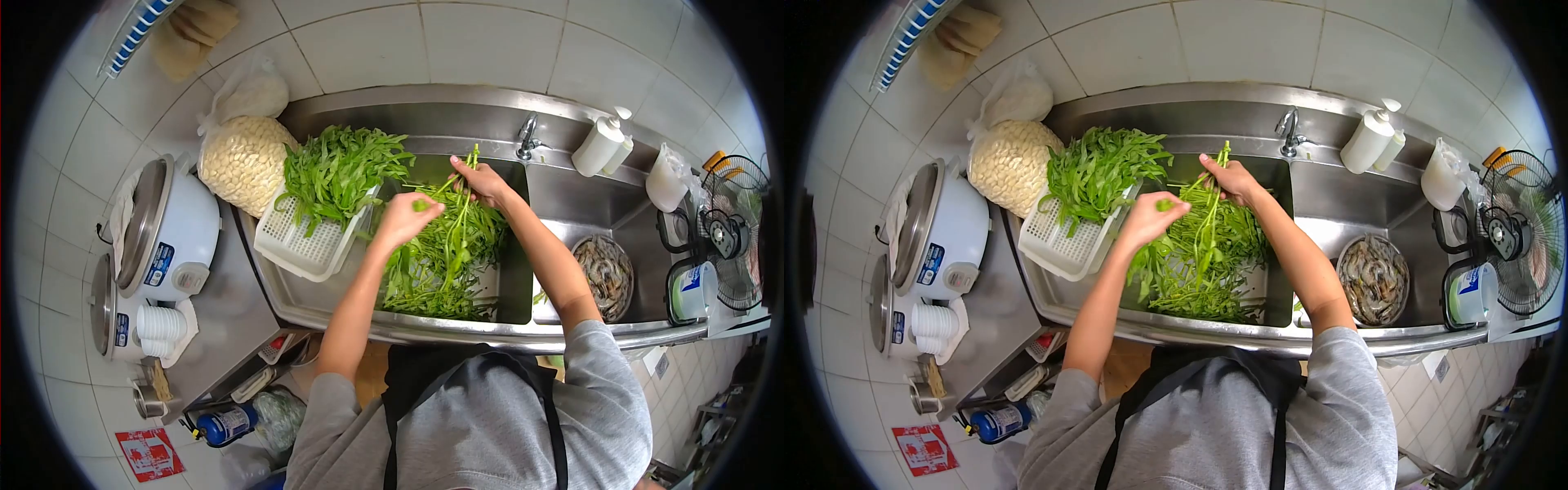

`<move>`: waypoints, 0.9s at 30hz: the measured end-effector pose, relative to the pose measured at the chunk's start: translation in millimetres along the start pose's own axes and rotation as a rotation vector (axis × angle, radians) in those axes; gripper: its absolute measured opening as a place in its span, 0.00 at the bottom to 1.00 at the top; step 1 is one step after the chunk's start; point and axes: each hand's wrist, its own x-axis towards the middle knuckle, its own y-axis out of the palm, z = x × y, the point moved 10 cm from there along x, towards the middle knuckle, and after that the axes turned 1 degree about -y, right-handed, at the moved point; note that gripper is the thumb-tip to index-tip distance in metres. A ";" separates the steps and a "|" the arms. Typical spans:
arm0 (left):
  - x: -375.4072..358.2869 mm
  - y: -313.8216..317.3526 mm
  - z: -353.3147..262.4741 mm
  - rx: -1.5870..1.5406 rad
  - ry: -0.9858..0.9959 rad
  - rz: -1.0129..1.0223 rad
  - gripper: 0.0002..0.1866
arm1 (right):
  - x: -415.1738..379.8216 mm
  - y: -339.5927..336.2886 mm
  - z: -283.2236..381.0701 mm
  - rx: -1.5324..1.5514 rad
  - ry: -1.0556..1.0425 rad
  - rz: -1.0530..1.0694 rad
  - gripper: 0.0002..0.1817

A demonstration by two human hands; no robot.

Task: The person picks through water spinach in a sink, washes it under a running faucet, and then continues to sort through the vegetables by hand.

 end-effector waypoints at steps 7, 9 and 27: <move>9.7 27.9 -2.6 0.175 -0.018 0.071 0.15 | 1.6 14.0 0.8 -0.171 0.031 0.002 0.35; 8.8 23.5 0.1 0.089 -0.002 0.085 0.12 | -4.0 11.2 7.2 -0.166 -0.008 0.015 0.36; 8.2 32.1 15.8 -0.606 -0.217 0.244 0.13 | -10.0 17.2 19.8 -0.101 -0.135 0.024 0.27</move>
